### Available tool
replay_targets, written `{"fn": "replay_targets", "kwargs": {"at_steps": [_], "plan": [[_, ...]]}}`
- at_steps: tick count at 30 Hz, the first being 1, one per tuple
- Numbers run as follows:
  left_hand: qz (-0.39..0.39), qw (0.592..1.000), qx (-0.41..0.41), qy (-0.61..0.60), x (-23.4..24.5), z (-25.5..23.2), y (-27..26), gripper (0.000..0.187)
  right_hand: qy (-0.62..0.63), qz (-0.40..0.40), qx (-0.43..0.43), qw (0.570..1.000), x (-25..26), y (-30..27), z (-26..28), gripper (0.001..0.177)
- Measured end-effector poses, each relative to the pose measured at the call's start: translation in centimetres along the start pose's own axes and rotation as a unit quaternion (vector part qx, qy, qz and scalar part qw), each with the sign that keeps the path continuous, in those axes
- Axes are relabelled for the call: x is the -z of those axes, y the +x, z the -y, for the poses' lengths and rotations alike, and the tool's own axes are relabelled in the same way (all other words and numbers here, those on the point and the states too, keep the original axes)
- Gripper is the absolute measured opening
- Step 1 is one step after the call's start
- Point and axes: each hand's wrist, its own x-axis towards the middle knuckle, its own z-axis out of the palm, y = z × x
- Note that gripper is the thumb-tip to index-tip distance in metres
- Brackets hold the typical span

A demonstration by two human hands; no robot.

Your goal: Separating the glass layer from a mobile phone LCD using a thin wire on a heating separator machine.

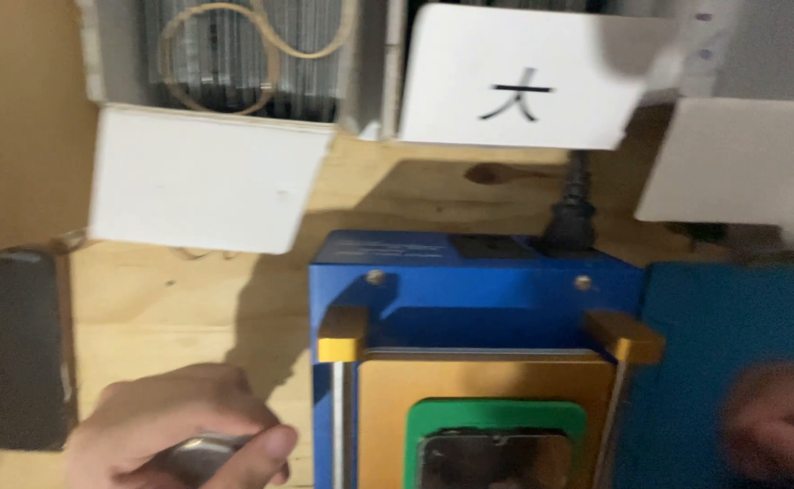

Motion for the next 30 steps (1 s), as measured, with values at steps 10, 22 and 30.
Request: {"fn": "replay_targets", "kwargs": {"at_steps": [10, 22, 30], "plan": [[0.013, 0.999, 0.036, 0.027, 0.1, -0.4, -0.4, 0.025, 0.035, 0.167, 0.031, 0.985, -3.8, 4.8, 2.7, 0.058], [0.021, 0.998, 0.055, 0.003, 0.2, -0.9, -0.4, 0.027, -0.045, 0.142, -0.236, 0.96, -4.7, 0.8, -10.0, 0.05], [0.106, 0.984, 0.108, -0.089, 1.8, 0.4, -1.3, 0.033, -0.113, 0.024, -0.291, 0.95, -3.3, 6.0, 4.6, 0.043]]}}
